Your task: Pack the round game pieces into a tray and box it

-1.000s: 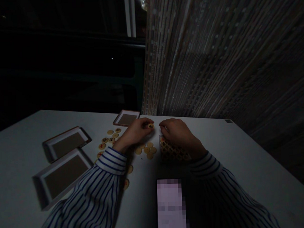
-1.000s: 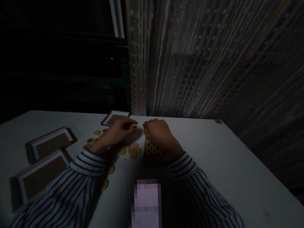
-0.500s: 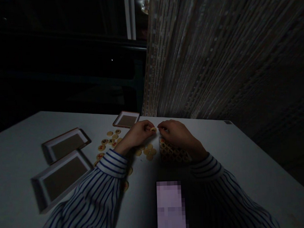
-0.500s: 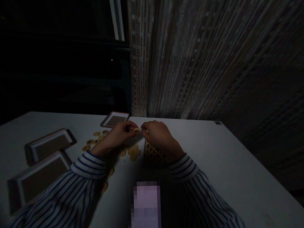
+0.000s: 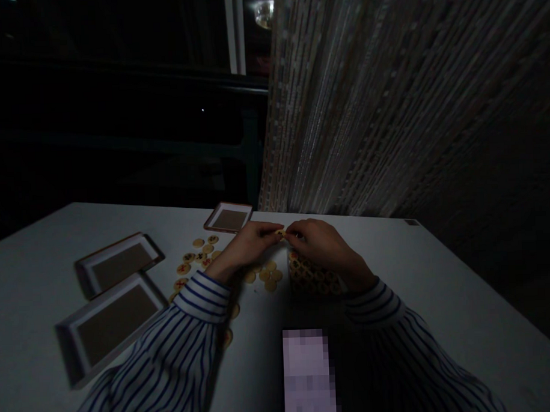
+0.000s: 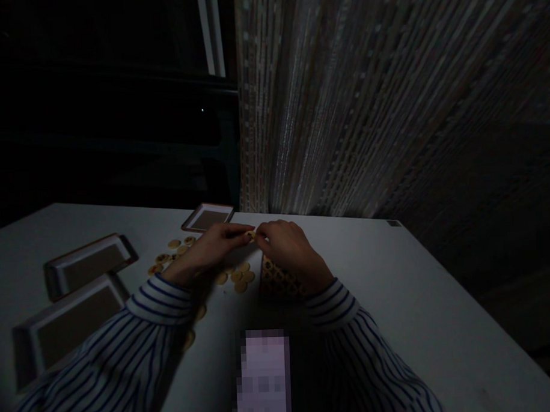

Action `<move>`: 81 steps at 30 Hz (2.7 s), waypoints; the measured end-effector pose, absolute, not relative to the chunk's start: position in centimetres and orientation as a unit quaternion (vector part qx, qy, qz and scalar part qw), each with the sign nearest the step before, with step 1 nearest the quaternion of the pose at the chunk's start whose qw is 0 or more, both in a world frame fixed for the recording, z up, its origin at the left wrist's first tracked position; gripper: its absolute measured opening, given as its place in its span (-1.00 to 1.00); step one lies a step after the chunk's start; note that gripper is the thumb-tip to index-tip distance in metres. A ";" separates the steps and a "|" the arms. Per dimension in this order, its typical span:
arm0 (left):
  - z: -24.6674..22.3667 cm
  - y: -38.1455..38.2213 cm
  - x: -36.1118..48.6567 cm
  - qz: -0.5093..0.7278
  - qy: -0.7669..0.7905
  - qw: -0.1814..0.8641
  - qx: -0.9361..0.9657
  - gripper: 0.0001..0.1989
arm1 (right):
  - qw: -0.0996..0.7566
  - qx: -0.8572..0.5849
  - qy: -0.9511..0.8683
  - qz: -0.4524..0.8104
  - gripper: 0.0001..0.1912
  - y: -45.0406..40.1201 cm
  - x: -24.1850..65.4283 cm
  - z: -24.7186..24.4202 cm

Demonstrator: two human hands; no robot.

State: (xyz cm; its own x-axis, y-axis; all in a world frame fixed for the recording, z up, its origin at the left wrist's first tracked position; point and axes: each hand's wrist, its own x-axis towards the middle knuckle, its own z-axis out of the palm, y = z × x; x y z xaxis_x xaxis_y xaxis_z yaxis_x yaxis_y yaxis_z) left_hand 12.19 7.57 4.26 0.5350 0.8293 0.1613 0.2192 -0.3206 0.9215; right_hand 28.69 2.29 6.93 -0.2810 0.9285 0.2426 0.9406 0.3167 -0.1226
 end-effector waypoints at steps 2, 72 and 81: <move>4.2 7.6 12.2 0.328 0.353 0.474 0.737 -0.69 | 0.134 -0.587 -0.798 -0.021 -0.69 2.3 28.7 7.0; 3.6 7.8 12.7 0.368 0.383 0.530 0.662 -0.81 | 0.172 -0.543 -0.821 -0.028 -0.74 2.6 28.8 6.3; 3.7 7.7 12.8 0.377 0.386 0.552 0.636 -0.86 | 0.169 -0.538 -0.825 -0.038 -0.70 2.5 28.7 6.5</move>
